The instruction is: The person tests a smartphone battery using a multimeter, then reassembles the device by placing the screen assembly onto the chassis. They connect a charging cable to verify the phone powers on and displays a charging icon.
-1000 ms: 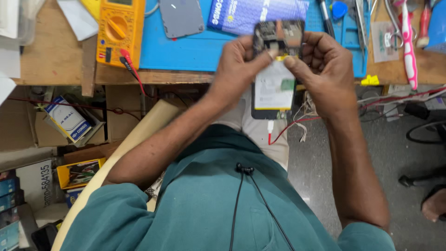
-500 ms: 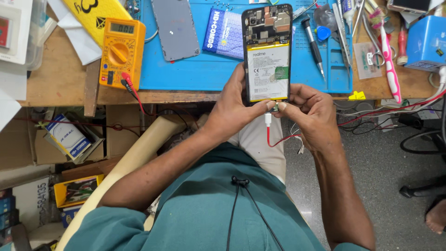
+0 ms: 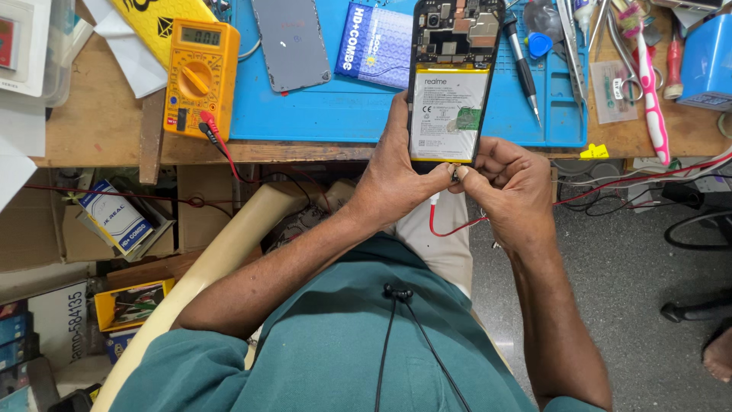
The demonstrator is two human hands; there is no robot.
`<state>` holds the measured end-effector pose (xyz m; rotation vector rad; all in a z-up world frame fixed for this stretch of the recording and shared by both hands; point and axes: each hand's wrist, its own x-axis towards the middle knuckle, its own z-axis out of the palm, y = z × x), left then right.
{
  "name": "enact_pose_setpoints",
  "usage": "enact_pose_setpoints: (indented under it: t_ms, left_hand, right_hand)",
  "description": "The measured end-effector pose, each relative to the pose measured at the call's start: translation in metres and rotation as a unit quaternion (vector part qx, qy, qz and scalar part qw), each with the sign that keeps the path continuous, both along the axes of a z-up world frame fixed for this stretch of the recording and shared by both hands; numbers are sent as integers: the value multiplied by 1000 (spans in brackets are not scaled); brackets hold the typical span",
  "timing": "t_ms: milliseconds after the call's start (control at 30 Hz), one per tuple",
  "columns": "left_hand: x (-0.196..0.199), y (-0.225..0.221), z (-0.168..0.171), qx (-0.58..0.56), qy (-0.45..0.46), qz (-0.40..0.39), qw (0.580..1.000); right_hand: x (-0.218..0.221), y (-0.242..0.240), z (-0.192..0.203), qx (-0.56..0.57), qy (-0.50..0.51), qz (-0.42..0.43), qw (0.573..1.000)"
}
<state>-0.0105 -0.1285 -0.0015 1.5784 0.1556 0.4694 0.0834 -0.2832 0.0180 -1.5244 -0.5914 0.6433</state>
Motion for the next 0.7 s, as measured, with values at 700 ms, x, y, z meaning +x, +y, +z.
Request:
enact_pose_setpoints:
  t_ms: [700]
  left_hand:
    - [23,-15,2,-501,-163,-59,848]
  right_hand:
    - [-29,10,41,-135,-463,-21,876]
